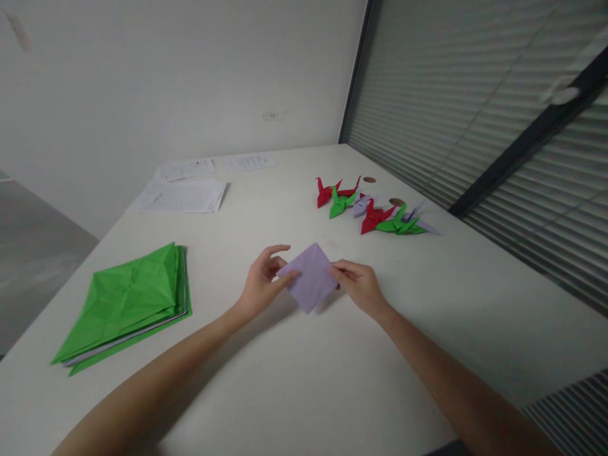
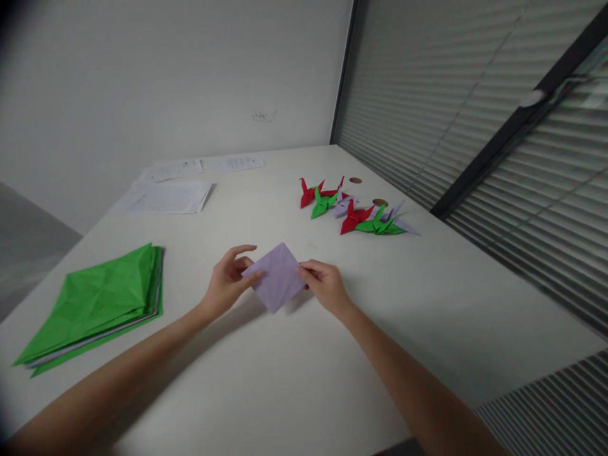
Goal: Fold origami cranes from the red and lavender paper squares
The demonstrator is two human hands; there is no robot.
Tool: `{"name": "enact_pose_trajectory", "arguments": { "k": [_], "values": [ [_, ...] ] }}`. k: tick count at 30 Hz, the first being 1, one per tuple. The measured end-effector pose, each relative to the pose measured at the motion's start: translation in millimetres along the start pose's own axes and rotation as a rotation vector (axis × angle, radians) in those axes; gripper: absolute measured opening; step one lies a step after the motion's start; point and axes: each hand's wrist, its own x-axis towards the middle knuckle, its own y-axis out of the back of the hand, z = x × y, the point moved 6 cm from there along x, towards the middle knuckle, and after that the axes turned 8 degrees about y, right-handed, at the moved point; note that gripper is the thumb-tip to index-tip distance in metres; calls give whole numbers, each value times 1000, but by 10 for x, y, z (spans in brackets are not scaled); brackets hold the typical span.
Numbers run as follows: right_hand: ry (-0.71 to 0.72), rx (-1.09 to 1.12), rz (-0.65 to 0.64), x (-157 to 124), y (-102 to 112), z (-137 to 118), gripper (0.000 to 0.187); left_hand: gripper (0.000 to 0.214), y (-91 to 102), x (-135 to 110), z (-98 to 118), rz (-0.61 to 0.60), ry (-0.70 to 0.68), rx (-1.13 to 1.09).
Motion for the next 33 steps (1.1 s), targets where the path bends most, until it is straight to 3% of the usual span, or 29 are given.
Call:
{"name": "enact_pose_trajectory", "arguments": {
  "k": [2,4,5,9,12,14,20,33],
  "values": [
    [-137,66,-4,-29,-38,140,39,48,9,4,-44,46,12,10],
    [-206,40,-15,-63,-69,248,51,41,22,-35,-38,145,-67,222],
    [-219,-2,-25,-77,-82,285,50,35,-19,-62,-32,128,-114,332],
    [-183,-280,-144,-102,-134,309,28,28,-360,-229,-45,-288,-310,610],
    [-79,-544,-288,-90,-149,220,20,33,-463,-313,-75,-423,-393,774],
    [31,-628,-357,-75,-140,134,19,30,-463,-314,-100,-427,-411,840],
    [331,-584,-511,-108,-171,-11,32,22,-405,-254,-181,-344,-406,867],
    [323,-482,-640,-125,-230,11,21,21,-404,-263,-209,-344,-455,864]
  ]
}}
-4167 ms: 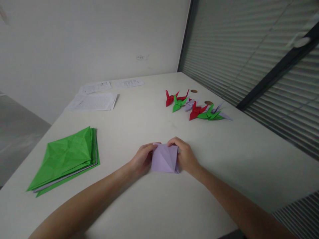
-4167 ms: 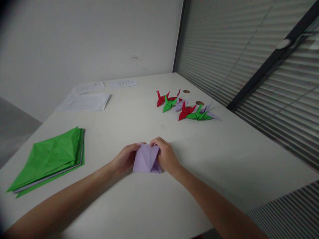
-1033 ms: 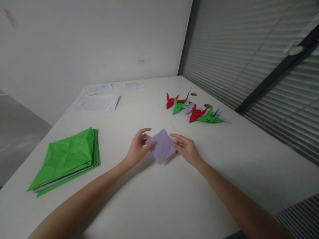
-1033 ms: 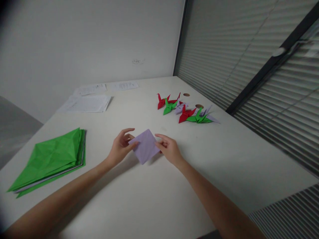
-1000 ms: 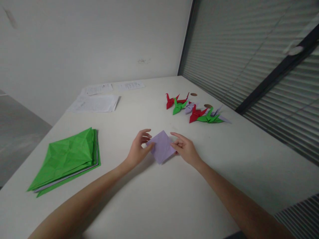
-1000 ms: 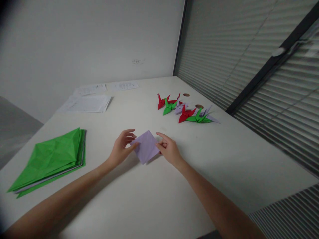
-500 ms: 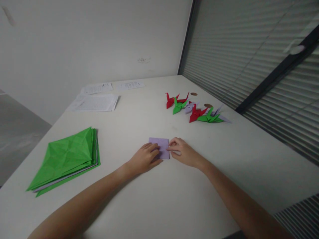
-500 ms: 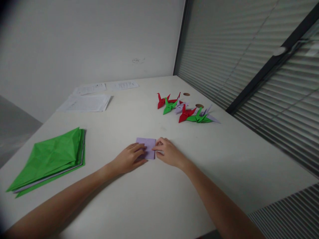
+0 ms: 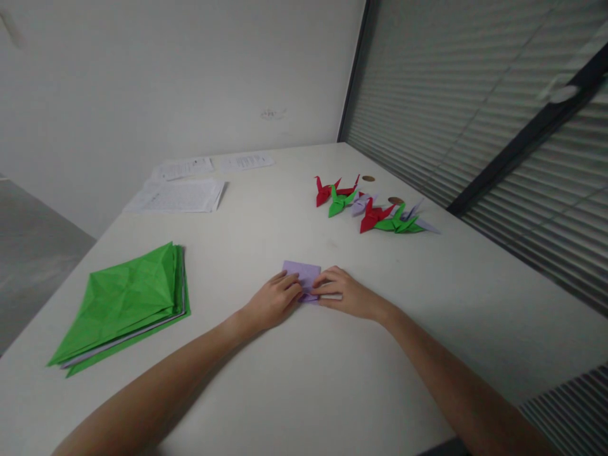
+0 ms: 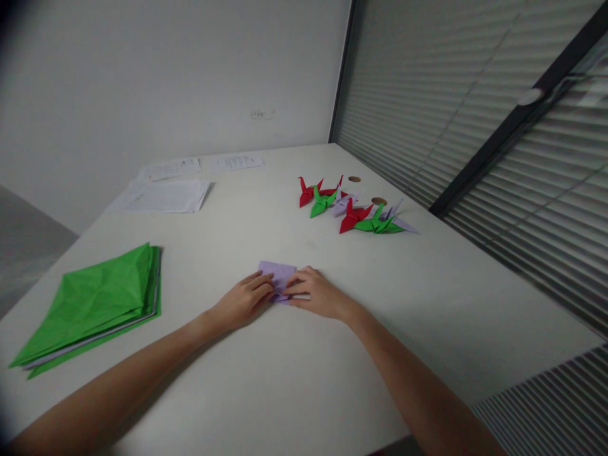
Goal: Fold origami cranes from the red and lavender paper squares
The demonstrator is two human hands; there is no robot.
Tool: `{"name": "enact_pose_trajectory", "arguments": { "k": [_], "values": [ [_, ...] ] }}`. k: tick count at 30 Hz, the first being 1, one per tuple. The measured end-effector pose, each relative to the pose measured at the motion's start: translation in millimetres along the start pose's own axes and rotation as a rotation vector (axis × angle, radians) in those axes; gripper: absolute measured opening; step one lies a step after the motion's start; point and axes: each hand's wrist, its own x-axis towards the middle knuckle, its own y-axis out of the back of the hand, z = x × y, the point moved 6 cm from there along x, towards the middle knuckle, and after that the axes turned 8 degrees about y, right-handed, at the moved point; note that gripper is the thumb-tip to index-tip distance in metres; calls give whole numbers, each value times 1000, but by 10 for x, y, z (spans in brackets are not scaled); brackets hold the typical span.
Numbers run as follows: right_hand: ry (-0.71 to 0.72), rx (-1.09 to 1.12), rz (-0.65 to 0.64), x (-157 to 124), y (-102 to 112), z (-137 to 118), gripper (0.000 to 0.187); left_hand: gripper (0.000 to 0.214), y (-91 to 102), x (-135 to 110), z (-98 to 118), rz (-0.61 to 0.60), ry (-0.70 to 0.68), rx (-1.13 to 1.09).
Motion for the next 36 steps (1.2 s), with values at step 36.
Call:
{"name": "enact_pose_trajectory", "arguments": {
  "k": [36],
  "values": [
    [-469,-131,345,-62,50,373,7,28,78,-53,301,-154,-232,-253]
  ]
}}
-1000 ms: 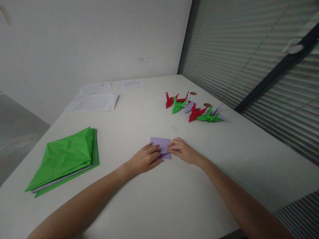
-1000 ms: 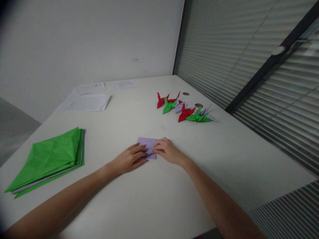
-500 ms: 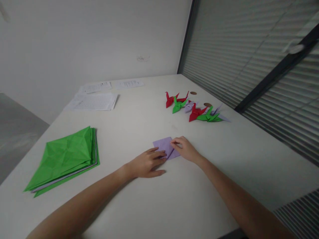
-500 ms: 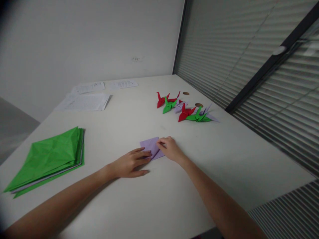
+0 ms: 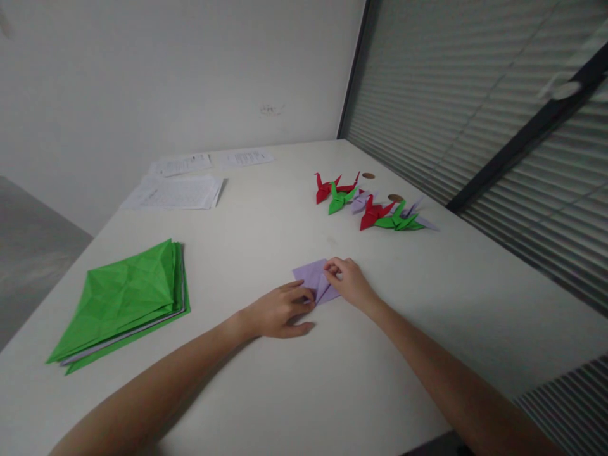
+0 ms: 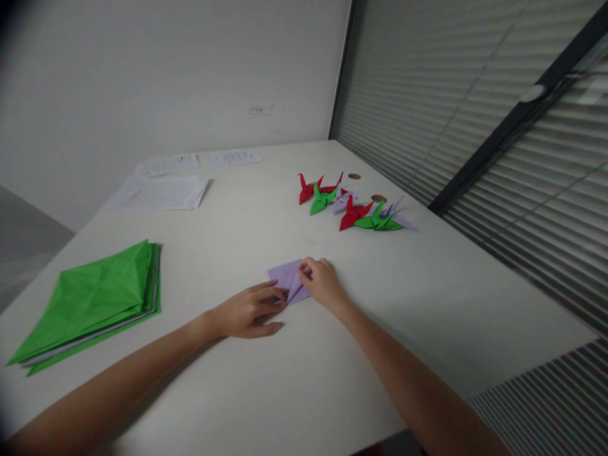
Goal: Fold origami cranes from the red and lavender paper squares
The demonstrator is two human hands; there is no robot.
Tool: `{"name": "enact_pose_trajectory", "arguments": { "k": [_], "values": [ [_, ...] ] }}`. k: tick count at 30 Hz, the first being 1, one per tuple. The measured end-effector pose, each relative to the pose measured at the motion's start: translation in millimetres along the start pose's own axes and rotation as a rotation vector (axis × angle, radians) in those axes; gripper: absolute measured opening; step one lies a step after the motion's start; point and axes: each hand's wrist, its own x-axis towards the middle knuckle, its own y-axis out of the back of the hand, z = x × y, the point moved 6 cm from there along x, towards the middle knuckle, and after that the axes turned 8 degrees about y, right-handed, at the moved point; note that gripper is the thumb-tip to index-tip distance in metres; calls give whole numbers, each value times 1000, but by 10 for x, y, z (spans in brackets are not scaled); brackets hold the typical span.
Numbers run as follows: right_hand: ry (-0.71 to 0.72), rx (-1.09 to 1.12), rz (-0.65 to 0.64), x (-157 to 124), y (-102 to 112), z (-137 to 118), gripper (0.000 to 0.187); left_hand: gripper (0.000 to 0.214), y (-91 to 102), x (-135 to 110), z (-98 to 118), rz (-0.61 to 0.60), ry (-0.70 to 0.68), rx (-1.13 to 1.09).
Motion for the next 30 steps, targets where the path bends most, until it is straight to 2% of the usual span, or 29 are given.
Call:
{"name": "enact_pose_trajectory", "arguments": {
  "k": [4,30],
  "values": [
    [1,-61,25,-4,-12,-10,7,22,-12,-6,-13,2,-17,-30],
    [-2,-261,49,0,-48,-104,9,28,39,24,-62,5,-34,-123]
  ]
}}
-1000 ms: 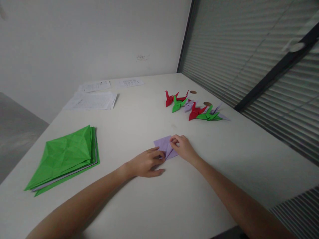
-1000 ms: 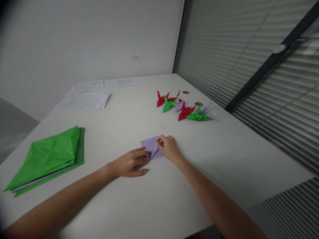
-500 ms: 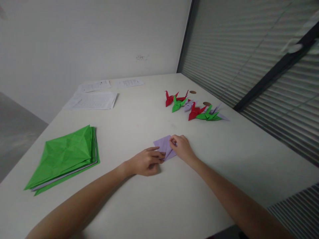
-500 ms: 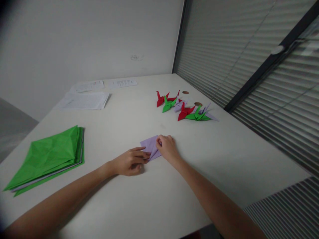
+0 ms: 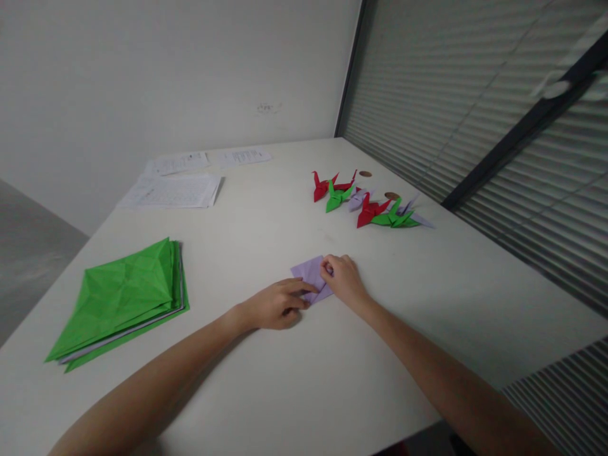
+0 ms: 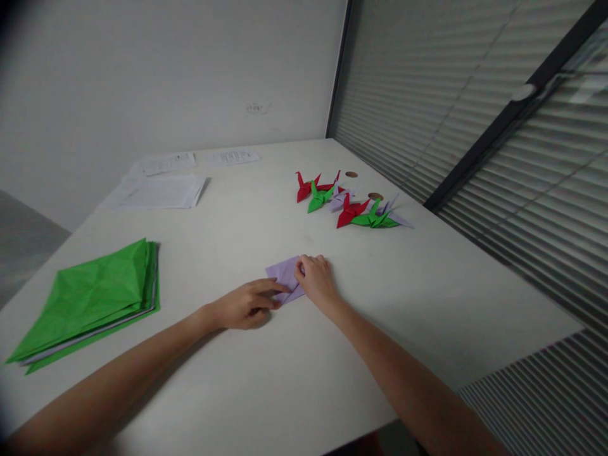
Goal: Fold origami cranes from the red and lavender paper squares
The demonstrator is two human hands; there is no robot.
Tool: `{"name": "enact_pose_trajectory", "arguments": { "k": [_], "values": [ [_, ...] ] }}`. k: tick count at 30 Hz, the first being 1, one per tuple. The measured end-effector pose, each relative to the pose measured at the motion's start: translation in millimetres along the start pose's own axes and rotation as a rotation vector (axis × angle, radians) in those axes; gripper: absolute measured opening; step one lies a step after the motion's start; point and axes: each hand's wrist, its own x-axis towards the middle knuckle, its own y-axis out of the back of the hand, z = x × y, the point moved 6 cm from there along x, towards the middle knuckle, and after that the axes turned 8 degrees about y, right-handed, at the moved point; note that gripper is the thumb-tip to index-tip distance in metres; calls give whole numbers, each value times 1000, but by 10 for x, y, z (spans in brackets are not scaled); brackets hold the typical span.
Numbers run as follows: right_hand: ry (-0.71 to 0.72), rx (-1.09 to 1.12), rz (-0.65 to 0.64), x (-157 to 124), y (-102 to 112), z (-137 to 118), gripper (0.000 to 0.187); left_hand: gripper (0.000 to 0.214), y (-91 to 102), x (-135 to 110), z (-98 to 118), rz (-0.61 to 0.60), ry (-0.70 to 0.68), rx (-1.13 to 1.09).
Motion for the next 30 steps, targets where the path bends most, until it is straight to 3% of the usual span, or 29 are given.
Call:
{"name": "enact_pose_trajectory", "arguments": {
  "k": [12,17,23,30],
  "values": [
    [-22,-21,-27,2,-2,-2,8,35,-17,0,-43,-19,46,-61],
    [-19,-62,-34,1,0,-18,9,56,-45,-5,-68,-57,90,-49],
    [-35,-81,-50,9,9,-29,9,39,-56,-10,-44,-29,27,18],
    [-51,-83,-55,6,20,-32,9,44,-41,-15,-51,-39,52,-39]
  ]
}}
